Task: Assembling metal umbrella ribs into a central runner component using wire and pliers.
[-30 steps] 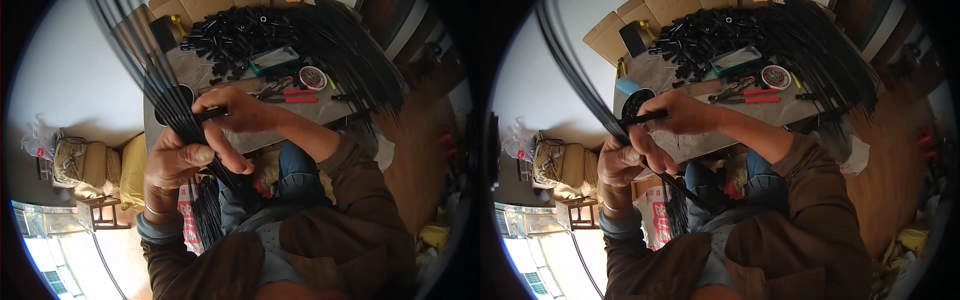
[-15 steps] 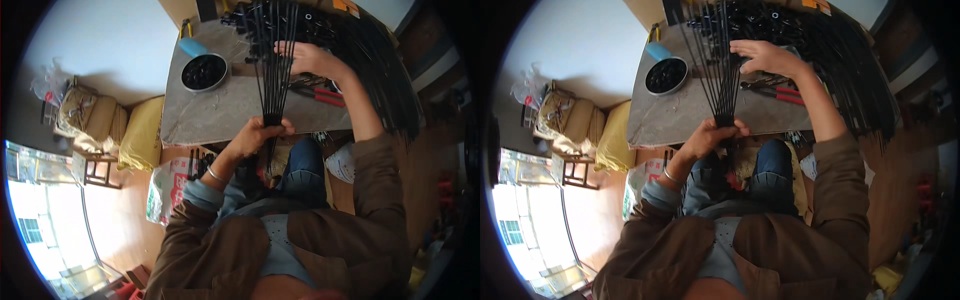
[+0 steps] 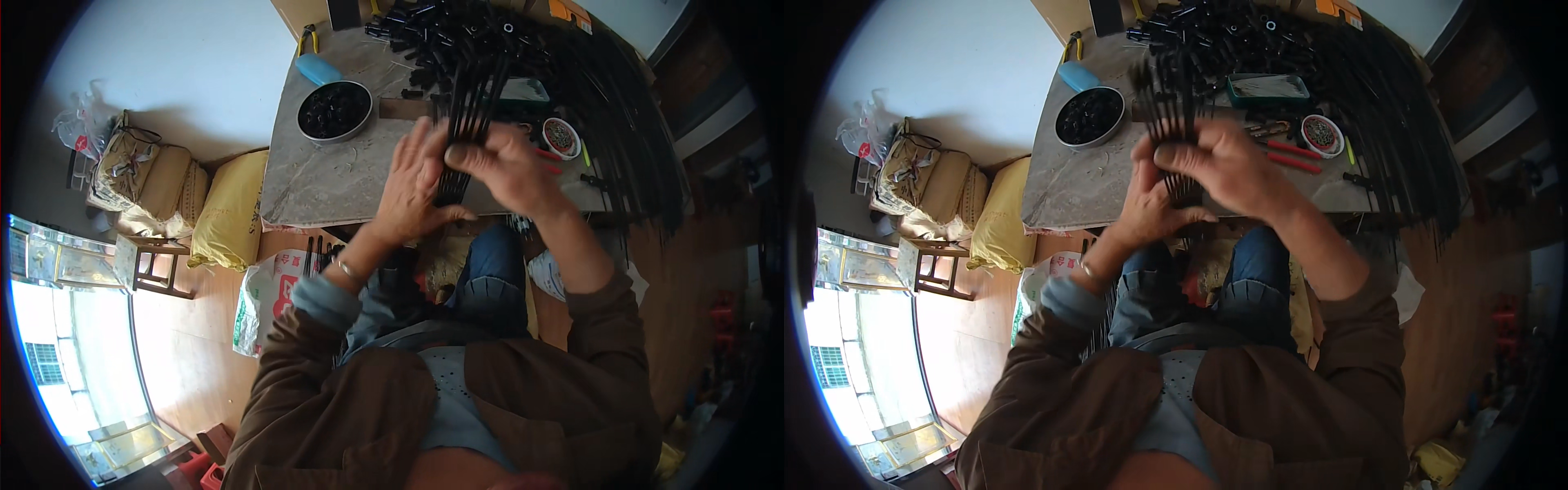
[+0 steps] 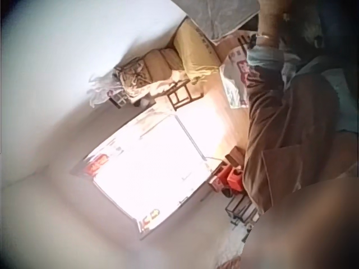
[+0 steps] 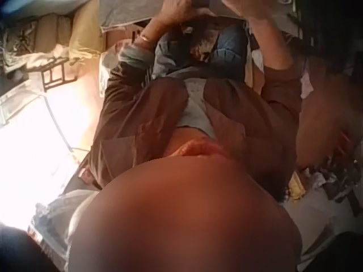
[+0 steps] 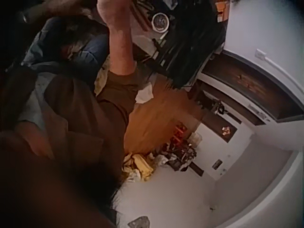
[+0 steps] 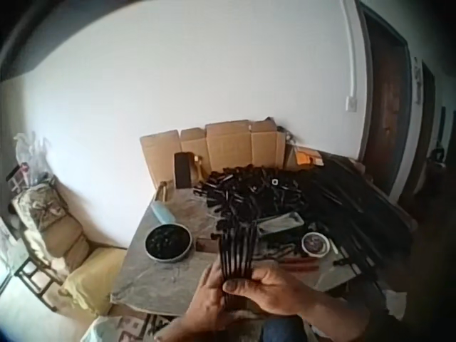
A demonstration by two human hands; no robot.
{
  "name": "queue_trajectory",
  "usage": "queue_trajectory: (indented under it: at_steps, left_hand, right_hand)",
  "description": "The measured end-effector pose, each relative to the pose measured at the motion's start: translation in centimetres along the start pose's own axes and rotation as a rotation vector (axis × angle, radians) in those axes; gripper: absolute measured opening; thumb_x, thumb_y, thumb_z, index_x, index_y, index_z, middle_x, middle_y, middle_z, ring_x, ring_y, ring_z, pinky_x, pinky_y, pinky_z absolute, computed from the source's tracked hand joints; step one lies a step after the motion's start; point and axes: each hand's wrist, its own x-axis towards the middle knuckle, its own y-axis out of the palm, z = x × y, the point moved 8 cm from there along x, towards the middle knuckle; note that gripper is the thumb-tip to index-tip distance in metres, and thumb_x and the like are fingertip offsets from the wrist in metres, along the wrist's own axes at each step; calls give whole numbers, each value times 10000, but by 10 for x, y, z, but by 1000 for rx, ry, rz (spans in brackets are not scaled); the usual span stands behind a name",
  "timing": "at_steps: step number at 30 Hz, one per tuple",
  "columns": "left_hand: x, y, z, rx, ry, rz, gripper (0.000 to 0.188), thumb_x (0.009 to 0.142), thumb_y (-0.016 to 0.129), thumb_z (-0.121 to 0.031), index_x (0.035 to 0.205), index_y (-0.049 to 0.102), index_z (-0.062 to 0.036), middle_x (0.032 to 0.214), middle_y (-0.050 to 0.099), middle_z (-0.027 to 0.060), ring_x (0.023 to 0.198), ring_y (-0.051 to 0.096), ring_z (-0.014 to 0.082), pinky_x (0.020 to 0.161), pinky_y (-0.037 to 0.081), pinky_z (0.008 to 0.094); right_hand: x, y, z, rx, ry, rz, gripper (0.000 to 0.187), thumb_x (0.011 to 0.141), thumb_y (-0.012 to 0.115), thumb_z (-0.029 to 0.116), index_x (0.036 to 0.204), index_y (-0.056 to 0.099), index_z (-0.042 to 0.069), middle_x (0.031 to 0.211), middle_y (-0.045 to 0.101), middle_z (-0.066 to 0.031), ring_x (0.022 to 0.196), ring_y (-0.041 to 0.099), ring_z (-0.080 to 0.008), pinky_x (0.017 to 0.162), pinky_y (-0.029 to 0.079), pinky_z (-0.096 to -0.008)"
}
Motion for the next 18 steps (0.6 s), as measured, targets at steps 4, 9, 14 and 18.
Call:
queue_trajectory:
  at_steps: [4, 9, 14, 18]
  left_hand:
    - [-11, 34, 27, -400, 12, 288, 1057, 579, 811, -526, 1424, 341, -99, 1498, 289, 155, 1419, 211, 326, 1120, 153, 596]
    - [-8, 23, 34, -334, -2, 190, 1156, 568, 797, -574, 1470, 264, -87, 1543, 214, 139, 1446, 116, 335, 1141, 107, 540]
    - [44, -68, -18, -783, -48, 47, 820, 732, 754, -433, 1377, 445, -31, 1397, 475, 145, 1407, 269, 316, 1133, 226, 429]
    - [62, -68, -31, -790, -5, 28, 244, 894, 608, -186, 1083, 649, -37, 1112, 672, 85, 1270, 490, 296, 1099, 292, 443]
  right_hand:
    - [-16, 18, -12, 84, 60, -38, 163, 944, 557, 103, 1037, 648, 5, 911, 674, -51, 852, 636, -133, 797, 507, -258]
    - [-20, 11, -16, -101, 54, -31, 141, 935, 572, 96, 1011, 657, 15, 931, 682, -46, 889, 622, -115, 815, 485, -257]
    - [-19, 2, -15, -84, 89, -68, 145, 912, 584, 48, 1038, 645, 9, 927, 675, -53, 896, 636, -136, 836, 492, -265]
    - [-15, -8, 0, -226, -121, -193, 415, 838, 671, 102, 1226, 552, 14, 1155, 606, -128, 1095, 576, -208, 919, 470, -310]
